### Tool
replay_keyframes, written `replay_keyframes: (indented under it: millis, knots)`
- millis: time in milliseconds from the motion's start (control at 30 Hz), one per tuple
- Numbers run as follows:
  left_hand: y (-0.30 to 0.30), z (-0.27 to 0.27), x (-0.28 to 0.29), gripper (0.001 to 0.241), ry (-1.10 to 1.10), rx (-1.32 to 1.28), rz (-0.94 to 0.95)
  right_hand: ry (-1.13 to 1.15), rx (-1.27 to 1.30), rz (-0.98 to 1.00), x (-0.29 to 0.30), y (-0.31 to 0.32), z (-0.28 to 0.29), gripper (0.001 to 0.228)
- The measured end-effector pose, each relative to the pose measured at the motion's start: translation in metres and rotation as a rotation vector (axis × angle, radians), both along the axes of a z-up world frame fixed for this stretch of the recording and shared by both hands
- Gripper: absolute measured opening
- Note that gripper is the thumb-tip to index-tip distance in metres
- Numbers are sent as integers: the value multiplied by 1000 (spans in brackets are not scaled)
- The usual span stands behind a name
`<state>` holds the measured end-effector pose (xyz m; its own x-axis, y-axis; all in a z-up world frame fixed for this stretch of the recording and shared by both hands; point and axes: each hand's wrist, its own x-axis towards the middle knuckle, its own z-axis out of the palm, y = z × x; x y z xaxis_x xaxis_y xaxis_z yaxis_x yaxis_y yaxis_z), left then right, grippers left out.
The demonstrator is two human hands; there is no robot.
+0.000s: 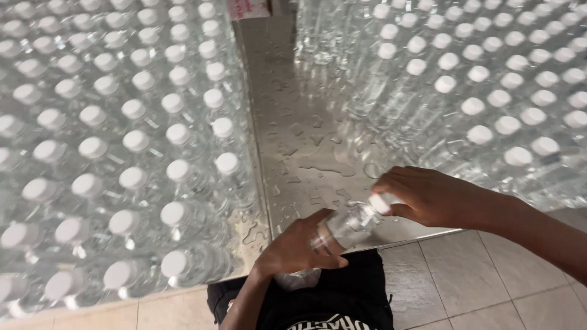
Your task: Manually placing and screwing caps onto plastic water bottles on a production table.
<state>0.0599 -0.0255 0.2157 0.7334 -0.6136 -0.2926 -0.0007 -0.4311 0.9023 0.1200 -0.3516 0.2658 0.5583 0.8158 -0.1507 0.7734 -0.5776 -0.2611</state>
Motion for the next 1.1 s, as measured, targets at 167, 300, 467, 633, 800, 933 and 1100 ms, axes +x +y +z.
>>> replay_keyframes:
  millis: [167,300,467,633,800,933,1100]
  knots:
    - [6,7,-7,123,36,-48,-78,62,-235,-31,1,0,-6,28]
    - [11,0,-4,130,89,-21,-52,212,-418,-384,-6,14,24,63]
    - [15,-11,-2,142,109,-67,-127,54,-266,-137,2,-18,-9,65]
    - [13,-21,-2,143,70,-98,-273,-138,-177,209,0,-31,-23,46]
    - [4,2,-8,119,69,-97,-190,181,-130,-220,-8,-31,-52,49]
    - [-2,8,-9,113,67,0,-123,520,-59,-681,-12,-2,-31,67]
    - [-6,-47,-2,106,179,-345,-155,32,-243,-471,-17,-18,-26,43]
